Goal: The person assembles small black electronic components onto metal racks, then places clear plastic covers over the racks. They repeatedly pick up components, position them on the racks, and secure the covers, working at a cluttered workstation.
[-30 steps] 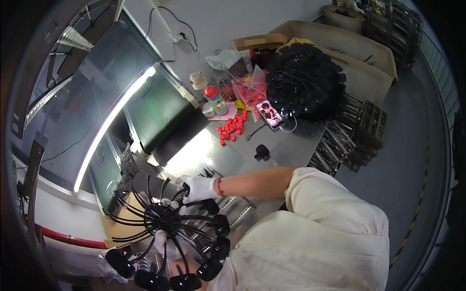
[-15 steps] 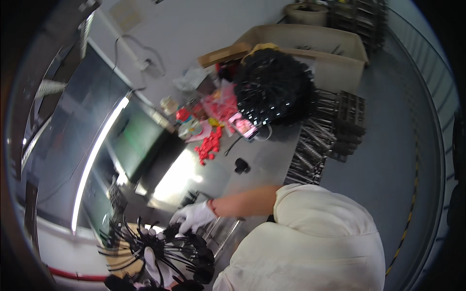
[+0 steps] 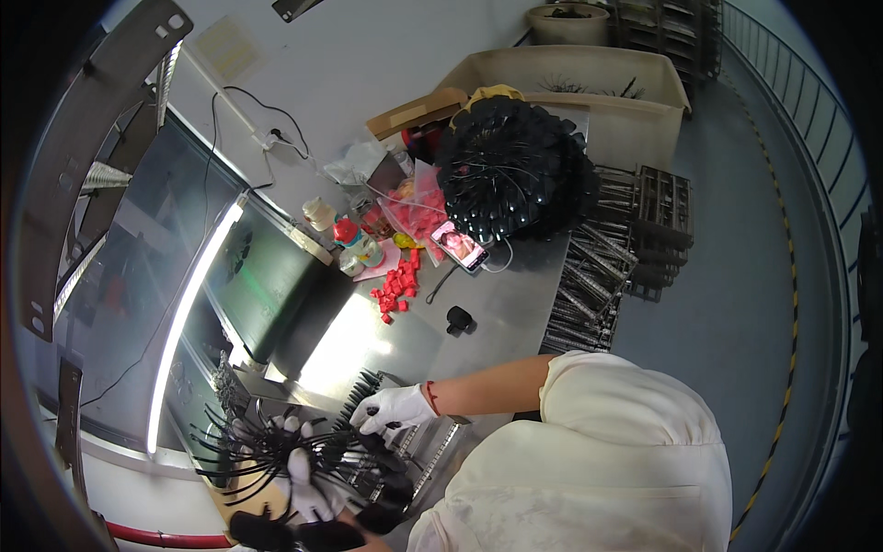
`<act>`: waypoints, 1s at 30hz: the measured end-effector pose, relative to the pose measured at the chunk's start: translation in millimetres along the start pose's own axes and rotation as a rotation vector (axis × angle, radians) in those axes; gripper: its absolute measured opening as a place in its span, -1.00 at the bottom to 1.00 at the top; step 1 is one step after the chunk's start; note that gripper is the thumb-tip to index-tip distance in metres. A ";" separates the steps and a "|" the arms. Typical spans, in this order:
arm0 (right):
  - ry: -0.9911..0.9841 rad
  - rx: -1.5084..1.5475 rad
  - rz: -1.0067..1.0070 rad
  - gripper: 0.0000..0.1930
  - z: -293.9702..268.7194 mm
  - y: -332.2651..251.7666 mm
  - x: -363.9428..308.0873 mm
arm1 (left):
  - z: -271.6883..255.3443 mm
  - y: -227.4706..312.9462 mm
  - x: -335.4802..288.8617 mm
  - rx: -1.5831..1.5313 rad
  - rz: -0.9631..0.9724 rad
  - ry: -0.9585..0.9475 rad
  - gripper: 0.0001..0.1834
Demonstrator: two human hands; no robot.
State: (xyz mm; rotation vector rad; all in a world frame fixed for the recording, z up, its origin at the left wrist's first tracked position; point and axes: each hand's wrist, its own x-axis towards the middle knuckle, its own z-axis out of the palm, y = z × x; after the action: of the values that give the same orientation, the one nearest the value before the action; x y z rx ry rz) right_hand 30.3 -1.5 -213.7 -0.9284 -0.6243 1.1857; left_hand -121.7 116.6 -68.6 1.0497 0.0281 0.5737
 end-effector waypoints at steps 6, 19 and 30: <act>0.465 -0.415 -0.335 -0.76 20.9 3.9 8.6 | 1.9 -41.7 8.3 0.445 0.131 0.036 -0.38; -0.152 0.113 0.050 -0.51 15.3 1.5 -5.2 | -23.2 -28.3 24.1 0.453 0.067 -0.071 0.02; 0.052 0.001 0.090 -0.76 17.5 10.6 -31.6 | -19.6 -6.3 46.9 0.257 0.027 0.017 -0.01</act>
State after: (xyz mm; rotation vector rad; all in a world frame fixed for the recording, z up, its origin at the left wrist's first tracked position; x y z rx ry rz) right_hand 1.8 -25.9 -212.3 -0.9919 -0.5448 1.2373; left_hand -84.6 151.6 -72.4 1.2959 0.1054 0.6143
